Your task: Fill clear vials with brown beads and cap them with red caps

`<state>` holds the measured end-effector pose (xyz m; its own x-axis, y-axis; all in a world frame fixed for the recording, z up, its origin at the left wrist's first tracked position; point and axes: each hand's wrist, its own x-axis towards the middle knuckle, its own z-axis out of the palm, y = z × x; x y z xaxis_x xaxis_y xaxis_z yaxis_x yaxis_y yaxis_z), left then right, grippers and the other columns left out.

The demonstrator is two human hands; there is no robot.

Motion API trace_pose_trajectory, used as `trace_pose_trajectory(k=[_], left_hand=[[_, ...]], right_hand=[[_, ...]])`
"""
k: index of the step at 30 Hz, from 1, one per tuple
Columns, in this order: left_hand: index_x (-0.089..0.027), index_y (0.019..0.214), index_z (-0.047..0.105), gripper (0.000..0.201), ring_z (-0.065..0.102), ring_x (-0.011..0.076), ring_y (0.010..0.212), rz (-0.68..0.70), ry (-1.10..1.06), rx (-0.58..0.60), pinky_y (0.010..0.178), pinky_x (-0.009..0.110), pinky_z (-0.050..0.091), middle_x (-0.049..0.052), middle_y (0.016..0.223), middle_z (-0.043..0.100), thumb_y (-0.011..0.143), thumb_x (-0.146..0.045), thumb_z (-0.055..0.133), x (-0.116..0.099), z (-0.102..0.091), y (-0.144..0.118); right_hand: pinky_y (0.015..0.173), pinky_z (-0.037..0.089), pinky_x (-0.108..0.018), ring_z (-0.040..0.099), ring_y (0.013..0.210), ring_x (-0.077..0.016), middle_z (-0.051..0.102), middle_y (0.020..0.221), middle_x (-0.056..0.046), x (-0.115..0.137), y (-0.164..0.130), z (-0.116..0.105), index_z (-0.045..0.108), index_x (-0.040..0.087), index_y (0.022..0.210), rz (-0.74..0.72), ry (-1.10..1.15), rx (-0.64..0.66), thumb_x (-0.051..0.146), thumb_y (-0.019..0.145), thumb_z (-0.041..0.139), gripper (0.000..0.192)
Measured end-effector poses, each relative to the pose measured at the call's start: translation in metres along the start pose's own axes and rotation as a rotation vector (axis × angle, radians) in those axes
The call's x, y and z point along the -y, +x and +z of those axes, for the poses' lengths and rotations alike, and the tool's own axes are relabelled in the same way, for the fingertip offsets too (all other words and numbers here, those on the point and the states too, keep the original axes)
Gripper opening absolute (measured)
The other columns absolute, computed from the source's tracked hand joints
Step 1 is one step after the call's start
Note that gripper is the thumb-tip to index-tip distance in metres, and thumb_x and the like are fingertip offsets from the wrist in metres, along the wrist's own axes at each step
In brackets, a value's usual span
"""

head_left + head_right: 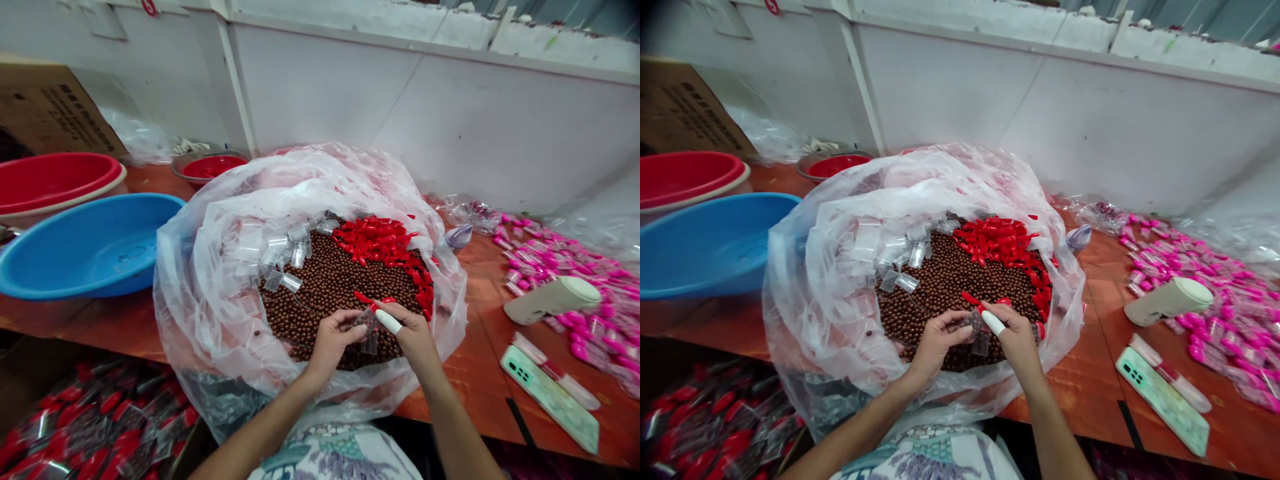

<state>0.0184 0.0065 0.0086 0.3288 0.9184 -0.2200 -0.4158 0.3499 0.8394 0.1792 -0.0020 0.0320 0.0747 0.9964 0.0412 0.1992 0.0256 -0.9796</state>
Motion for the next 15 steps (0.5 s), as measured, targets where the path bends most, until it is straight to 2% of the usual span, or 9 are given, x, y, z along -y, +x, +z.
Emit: trace_pose_trajectory(k=[4, 8, 11, 15], left_hand=[[-0.012, 0.095, 0.066, 0.032, 0.062, 0.0169, 0.076, -0.024, -0.029, -0.011, 0.069, 0.030, 0.053, 0.006, 0.087, 0.067, 0.065, -0.021, 0.072, -0.004, 0.001, 0.000], [-0.011, 0.093, 0.066, 0.031, 0.060, 0.0154, 0.073, -0.054, -0.049, -0.009, 0.066, 0.030, 0.053, 0.007, 0.085, 0.066, 0.065, -0.022, 0.072, -0.009, 0.003, -0.001], [-0.010, 0.092, 0.067, 0.031, 0.060, 0.0158, 0.074, -0.087, -0.091, 0.004, 0.067, 0.031, 0.053, 0.008, 0.086, 0.066, 0.064, -0.022, 0.072, -0.007, 0.005, -0.001], [-0.011, 0.094, 0.067, 0.033, 0.061, 0.0173, 0.074, -0.133, -0.189, 0.086, 0.071, 0.035, 0.052, 0.008, 0.088, 0.065, 0.063, -0.021, 0.072, 0.004, 0.004, 0.000]], right_hand=[[0.088, 0.046, -0.043, 0.054, 0.106, -0.0238, 0.061, 0.114, -0.004, -0.002, 0.000, -0.003, 0.065, 0.029, 0.105, 0.067, 0.092, 0.074, 0.038, 0.076, 0.061, 0.031], [0.080, 0.051, -0.042, 0.058, 0.098, -0.0233, 0.062, 0.112, -0.005, -0.002, 0.003, -0.009, 0.066, 0.026, 0.104, 0.191, 0.236, 0.126, 0.037, 0.074, 0.062, 0.032], [0.084, 0.049, -0.042, 0.058, 0.100, -0.0220, 0.062, 0.109, -0.005, 0.008, 0.001, -0.008, 0.065, 0.026, 0.105, 0.062, 0.045, 0.108, 0.026, 0.078, 0.056, 0.029], [0.092, 0.043, -0.038, 0.054, 0.103, -0.0187, 0.060, 0.110, -0.004, 0.028, -0.007, -0.002, 0.058, 0.028, 0.115, -0.229, -0.418, 0.146, 0.004, 0.073, 0.044, 0.051]])
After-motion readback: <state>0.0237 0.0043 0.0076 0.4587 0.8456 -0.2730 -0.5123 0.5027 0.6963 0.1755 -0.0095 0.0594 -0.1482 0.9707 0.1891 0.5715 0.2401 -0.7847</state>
